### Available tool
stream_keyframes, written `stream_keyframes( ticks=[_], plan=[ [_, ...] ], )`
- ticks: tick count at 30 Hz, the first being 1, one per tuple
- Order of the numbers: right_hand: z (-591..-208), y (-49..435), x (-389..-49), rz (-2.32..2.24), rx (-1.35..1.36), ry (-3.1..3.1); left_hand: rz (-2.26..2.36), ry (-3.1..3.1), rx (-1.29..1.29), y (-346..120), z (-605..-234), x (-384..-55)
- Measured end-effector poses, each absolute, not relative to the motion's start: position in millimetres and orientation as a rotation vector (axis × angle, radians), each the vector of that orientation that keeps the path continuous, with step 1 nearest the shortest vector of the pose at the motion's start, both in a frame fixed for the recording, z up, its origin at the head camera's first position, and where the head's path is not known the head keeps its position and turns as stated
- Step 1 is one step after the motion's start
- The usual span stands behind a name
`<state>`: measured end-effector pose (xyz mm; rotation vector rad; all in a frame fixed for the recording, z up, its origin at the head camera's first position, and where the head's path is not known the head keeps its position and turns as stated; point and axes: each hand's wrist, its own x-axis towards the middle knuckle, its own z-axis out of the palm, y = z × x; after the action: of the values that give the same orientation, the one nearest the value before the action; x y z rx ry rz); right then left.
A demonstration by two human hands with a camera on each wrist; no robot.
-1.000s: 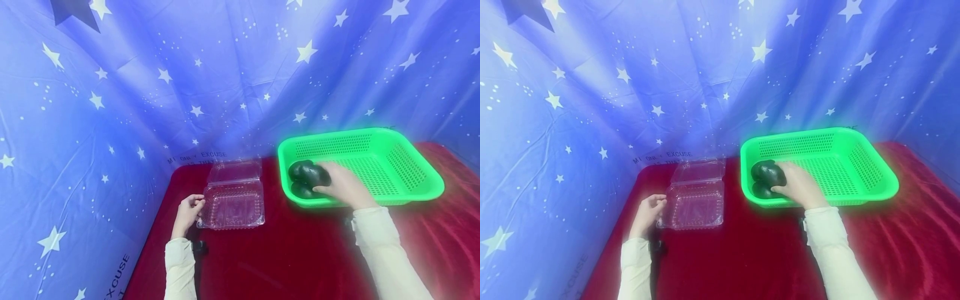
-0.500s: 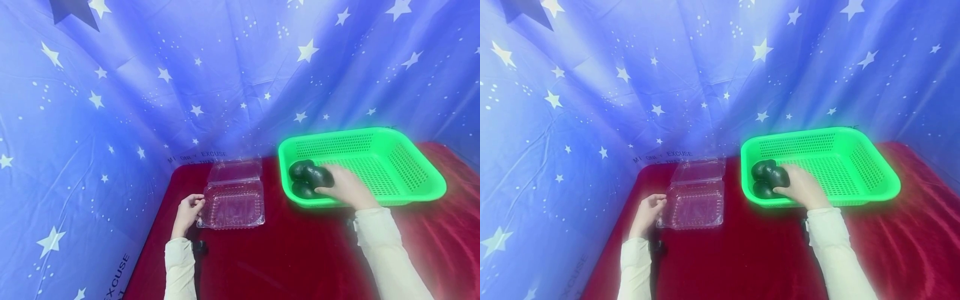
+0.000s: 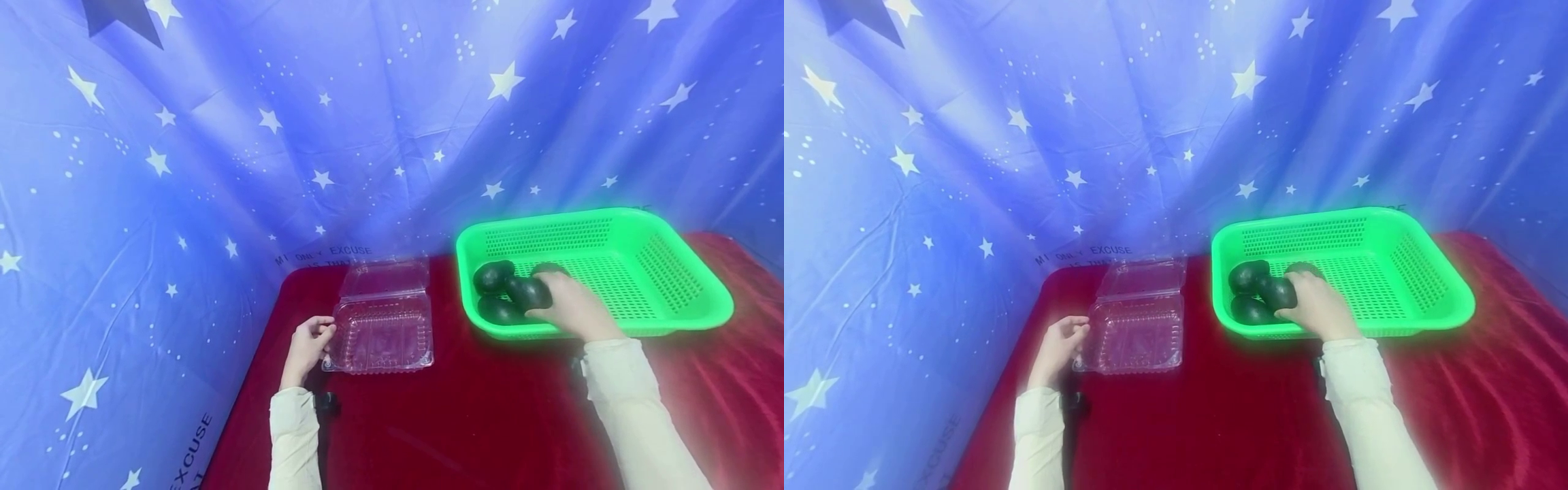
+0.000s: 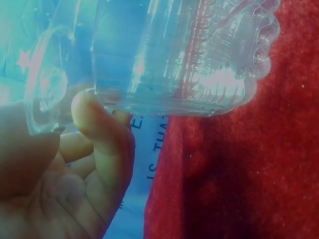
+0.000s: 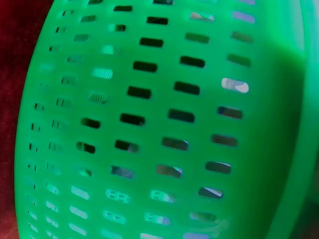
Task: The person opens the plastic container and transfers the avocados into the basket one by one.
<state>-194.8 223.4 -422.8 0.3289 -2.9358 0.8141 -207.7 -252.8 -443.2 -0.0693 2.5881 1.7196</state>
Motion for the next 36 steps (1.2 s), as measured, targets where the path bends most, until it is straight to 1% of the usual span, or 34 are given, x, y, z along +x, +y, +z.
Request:
stream_keyframes(
  ticks=[6, 24, 31, 36],
  plan=[
    [-420, 223, -195, 0.817, 0.283, -3.028, 1.694, 2.593, -0.054, -247, -428, -199],
    [-419, 223, -194, 0.712, 0.272, -3.068, 1.712, 2.567, -0.043, -250, -432, -201],
    [-419, 222, -194, 0.737, 0.29, -3.011, 1.669, 2.642, -0.06, -265, -467, -219],
    [-412, 220, -190, 0.734, 0.308, -2.943, 1.677, 2.645, -0.067, -267, -468, -220]
  ],
)
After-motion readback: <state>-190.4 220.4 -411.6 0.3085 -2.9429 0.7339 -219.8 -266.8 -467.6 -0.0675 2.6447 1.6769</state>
